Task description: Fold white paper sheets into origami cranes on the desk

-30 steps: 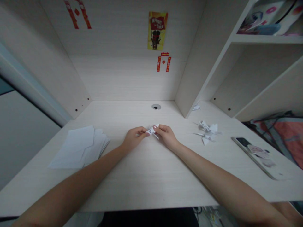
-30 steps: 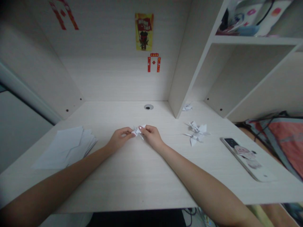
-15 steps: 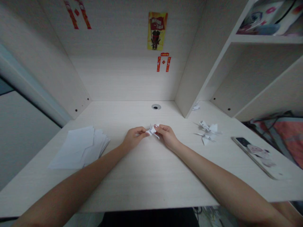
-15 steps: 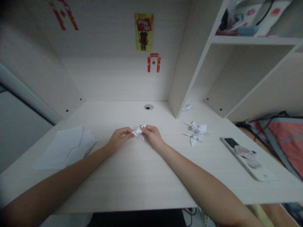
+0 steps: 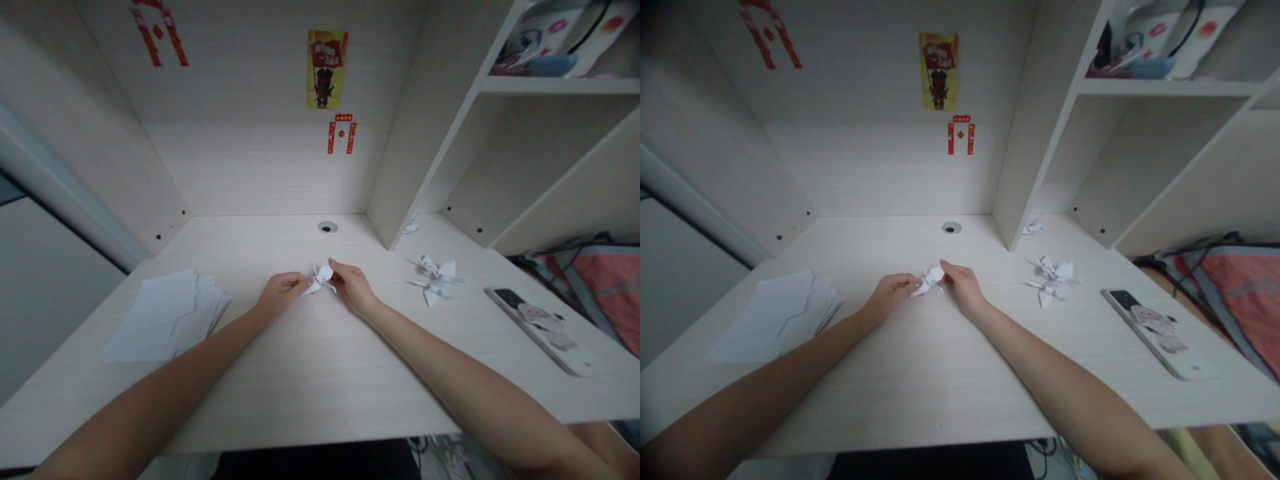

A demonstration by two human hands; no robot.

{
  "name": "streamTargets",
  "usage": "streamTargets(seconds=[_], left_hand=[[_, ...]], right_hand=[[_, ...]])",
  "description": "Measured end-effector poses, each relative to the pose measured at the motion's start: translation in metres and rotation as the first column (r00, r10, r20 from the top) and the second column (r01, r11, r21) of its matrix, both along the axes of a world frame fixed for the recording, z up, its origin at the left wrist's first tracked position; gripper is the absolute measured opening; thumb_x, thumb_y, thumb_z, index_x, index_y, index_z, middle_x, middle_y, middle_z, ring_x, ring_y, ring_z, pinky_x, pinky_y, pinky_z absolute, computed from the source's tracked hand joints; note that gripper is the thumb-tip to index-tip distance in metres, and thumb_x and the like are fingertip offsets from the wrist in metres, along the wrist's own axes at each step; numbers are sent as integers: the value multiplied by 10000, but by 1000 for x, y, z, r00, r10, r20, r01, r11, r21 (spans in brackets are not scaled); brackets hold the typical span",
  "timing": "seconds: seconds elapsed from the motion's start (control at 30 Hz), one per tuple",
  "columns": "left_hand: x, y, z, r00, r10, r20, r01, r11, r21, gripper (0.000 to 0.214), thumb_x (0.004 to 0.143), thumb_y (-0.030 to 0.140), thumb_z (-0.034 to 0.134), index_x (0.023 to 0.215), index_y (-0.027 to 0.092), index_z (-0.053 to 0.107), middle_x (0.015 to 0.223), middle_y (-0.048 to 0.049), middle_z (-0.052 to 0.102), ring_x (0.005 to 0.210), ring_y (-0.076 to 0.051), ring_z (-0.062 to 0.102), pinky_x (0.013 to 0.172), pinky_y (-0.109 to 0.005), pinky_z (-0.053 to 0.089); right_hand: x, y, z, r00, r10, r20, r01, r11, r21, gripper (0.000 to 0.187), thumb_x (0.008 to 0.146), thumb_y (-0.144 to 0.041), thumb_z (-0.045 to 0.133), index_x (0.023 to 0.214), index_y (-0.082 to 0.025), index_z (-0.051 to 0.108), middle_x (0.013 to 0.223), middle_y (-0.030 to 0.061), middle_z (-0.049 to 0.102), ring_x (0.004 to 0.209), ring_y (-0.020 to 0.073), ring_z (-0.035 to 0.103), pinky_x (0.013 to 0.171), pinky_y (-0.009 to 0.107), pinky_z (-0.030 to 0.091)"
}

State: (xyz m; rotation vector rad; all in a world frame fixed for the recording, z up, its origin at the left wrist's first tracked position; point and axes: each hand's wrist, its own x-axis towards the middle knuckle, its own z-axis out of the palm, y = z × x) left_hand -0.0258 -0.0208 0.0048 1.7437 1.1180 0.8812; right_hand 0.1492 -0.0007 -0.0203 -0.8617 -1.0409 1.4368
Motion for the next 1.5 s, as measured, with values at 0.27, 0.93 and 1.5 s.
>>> streamTargets(seconds=[0.27,0.93,1.5], left_hand=[[-4,7,-4,992,107,68,-104,994,-44,411,776,492,493,649,122,621,547,13,487,552,-102,425,505,-208,320],[-6,11,-3,993,114,10,-114,993,5,422,794,494,466,619,167,668,685,-57,693,672,-180,617,716,-296,475],[-3,13,-2,996,6,-90,-4,1000,15,378,777,486,485,666,186,687,739,-36,702,808,-211,630,882,-357,442]], right_hand=[[6,-2,4,938,-228,262,157,952,264,382,786,-432,534,1071,-203,643,862,57,632,698,154,552,684,303,446],[10,0,14,720,-515,465,201,797,570,141,784,-317,614,868,-287,724,824,45,706,794,193,615,757,321,446],[217,3,43,231,-472,851,28,878,479,266,766,-215,573,999,-260,694,1019,41,693,1035,231,598,869,337,440]])
